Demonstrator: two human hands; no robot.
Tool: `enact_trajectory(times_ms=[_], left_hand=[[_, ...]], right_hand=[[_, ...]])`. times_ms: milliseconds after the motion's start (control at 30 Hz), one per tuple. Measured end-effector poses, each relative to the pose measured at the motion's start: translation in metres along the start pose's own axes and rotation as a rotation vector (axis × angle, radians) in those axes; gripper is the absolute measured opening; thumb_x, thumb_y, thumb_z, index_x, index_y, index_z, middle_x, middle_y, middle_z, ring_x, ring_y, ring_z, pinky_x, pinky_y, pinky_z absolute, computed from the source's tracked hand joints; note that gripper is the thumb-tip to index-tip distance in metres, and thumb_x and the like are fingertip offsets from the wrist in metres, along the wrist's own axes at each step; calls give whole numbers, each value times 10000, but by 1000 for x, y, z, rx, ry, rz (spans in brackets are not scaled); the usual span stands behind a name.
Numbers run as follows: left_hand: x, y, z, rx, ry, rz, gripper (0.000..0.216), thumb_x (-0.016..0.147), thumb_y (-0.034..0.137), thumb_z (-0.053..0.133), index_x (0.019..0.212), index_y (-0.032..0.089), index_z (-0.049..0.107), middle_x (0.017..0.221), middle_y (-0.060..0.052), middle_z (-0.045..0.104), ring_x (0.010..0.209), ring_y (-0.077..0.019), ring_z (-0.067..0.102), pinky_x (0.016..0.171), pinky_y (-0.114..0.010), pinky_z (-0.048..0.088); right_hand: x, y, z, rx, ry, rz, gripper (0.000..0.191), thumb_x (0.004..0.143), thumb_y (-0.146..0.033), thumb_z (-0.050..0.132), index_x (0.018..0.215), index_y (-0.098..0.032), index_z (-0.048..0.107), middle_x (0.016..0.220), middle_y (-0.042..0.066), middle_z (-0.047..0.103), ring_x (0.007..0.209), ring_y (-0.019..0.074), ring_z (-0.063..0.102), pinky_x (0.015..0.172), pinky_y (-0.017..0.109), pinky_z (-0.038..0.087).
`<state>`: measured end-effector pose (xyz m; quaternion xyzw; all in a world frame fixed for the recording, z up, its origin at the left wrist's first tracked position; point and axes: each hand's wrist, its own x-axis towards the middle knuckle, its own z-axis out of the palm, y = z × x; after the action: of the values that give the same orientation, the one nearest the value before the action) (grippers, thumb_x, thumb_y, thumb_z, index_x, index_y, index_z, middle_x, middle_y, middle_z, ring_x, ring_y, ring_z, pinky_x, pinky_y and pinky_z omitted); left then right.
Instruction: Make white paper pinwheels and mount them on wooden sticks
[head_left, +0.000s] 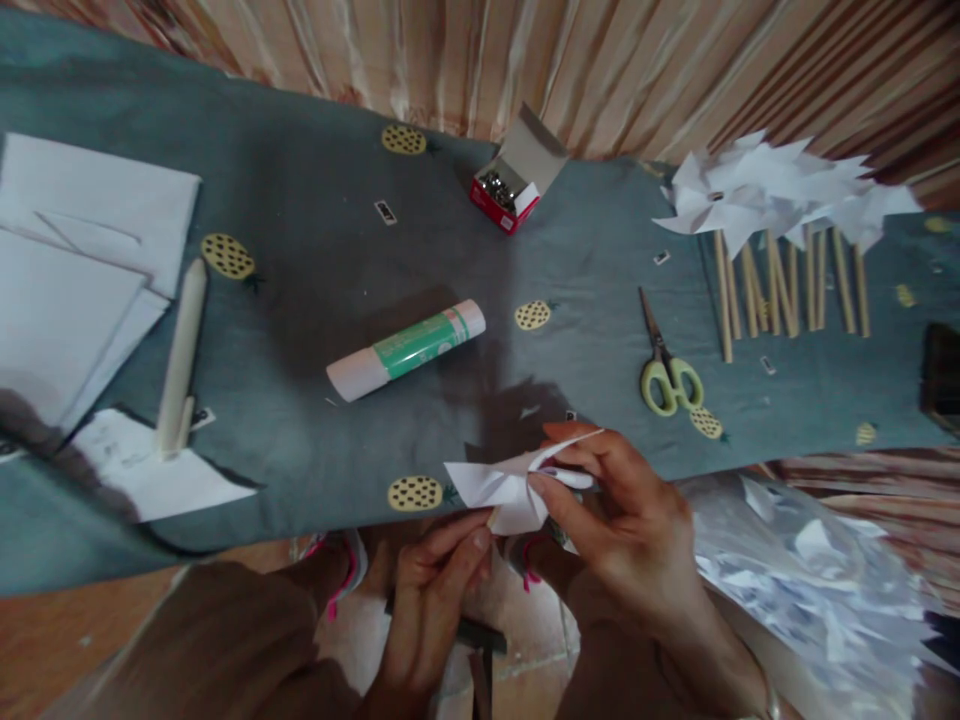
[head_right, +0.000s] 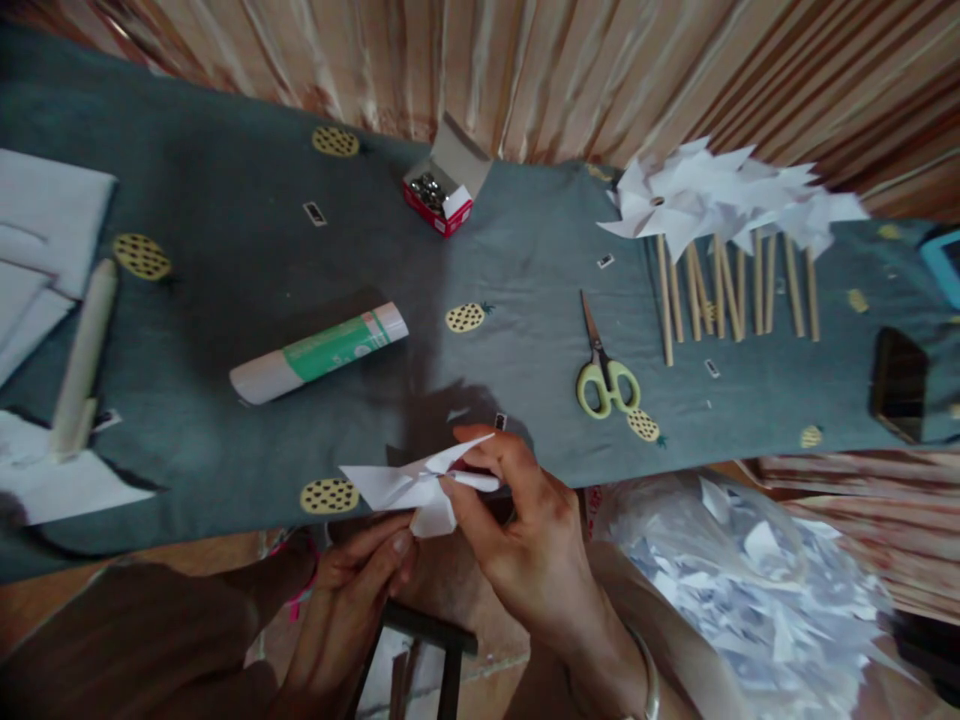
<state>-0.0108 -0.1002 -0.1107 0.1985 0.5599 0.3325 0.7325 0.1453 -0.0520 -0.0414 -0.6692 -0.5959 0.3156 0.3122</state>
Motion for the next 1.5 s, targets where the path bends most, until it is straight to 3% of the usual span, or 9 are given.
enact_trajectory(times_ms=[233,400,733,1067,1267,1500], left_hand=[[-7,11,8,-53,-22,79,324,767,393,676,984,167,758,663,-17,551,570,-83,439,514,-201,352],[-5,7,12,-48,9,141,284,718,382,707,868,150,769,658,-17,572,533,-76,445,471,-197,333],[-10,14,21,-137,27,182,239,670,294,726,844,135,764,620,-10,604,510,-63,457,486,-197,349],[-9,19,22,-204,19,166,324,537,311,808,800,128,762,687,-41,686,497,-72,517,476,-208,406],[-12,22,26,-279,-4,187,324,492,270,835,771,124,759,675,-29,687,488,-67,541,475,-202,433],[-12,22,29,-299,-3,185,391,431,292,861,766,121,753,637,-12,677,477,-56,537,486,-202,455]], right_hand=[[24,0,-2,440,-164,173,180,791,-189,666,961,-222,615,916,10,718,825,136,678,708,231,535],[35,2,-3,583,-233,259,232,721,-203,703,937,-186,620,859,25,719,743,134,660,644,236,508],[51,8,-2,626,-280,270,277,551,-171,737,811,-189,641,716,-15,726,656,148,661,642,267,518],[60,9,-3,575,-298,290,298,450,-158,792,714,-176,654,755,11,726,771,176,658,743,302,514],[65,2,-1,523,-286,377,266,409,-96,778,629,-160,644,650,-14,683,630,129,603,646,252,476],[68,3,2,495,-246,357,364,314,-111,840,581,-167,599,553,-54,625,548,102,548,570,225,428]])
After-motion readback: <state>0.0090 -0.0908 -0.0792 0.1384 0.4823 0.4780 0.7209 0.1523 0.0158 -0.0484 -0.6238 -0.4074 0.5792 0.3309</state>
